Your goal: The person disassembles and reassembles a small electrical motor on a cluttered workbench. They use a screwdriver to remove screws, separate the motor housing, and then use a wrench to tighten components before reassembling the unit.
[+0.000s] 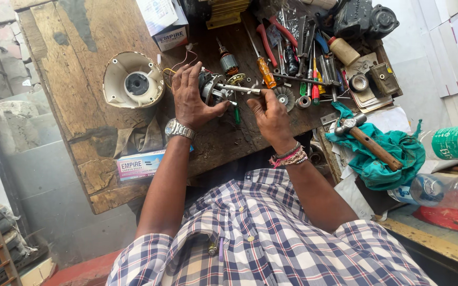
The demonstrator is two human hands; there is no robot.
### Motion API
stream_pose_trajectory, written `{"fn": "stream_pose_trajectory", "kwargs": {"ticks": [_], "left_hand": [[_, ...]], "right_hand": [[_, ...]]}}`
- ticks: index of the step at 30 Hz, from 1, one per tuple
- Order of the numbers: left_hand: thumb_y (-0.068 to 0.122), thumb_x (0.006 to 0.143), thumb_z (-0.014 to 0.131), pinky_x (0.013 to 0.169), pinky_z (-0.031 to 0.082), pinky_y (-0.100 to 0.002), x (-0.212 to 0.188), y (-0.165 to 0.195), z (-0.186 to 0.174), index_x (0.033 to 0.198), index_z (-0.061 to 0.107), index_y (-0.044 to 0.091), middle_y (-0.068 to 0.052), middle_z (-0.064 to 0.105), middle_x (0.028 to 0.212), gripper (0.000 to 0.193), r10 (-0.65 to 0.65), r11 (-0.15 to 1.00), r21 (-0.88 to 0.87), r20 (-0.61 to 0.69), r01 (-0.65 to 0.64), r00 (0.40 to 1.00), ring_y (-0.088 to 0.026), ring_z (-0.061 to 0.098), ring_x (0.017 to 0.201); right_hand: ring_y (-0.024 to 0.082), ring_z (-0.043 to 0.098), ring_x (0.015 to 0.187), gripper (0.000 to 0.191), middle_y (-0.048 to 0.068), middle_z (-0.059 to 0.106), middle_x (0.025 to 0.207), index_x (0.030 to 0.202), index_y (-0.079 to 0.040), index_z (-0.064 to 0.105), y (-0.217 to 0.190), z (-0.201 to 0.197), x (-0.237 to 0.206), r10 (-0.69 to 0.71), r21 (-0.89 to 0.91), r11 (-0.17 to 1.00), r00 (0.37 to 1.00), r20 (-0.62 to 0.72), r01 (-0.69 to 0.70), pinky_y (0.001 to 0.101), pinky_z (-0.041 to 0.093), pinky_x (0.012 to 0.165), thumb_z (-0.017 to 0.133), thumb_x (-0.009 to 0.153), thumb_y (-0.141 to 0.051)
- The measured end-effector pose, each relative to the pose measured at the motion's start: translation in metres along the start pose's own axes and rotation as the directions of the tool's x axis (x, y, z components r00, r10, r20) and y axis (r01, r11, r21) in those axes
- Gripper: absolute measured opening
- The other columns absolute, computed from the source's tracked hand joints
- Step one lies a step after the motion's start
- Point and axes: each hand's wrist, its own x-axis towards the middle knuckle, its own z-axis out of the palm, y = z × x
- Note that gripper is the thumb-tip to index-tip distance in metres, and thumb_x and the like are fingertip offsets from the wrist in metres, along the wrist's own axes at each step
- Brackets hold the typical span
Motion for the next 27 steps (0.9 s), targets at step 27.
{"fn": "stream_pose_trajectory", "kwargs": {"ticks": [27], "left_hand": [[0.055, 0.061, 0.091, 0.118, 0.037, -0.051, 0.007, -0.008, -0.005, 0.147, 0.047, 0.007, -0.017, 0.055, 0.139, 0.107, -0.024, 0.997, -0.072, -0.024, 0.022, 0.999, -0.037, 0.044, 0.137]], "right_hand": [[0.021, 0.069, 0.090, 0.018, 0.011, 0.068, 0.105, 0.117, -0.002, 0.064, -0.042, -0.004, 0.029, -0.206, -0.038, 0.978, 0.973, -0.102, 0.203, 0.0308, 0.059, 0.073, 0.066, 0.105, -0.015]]}}
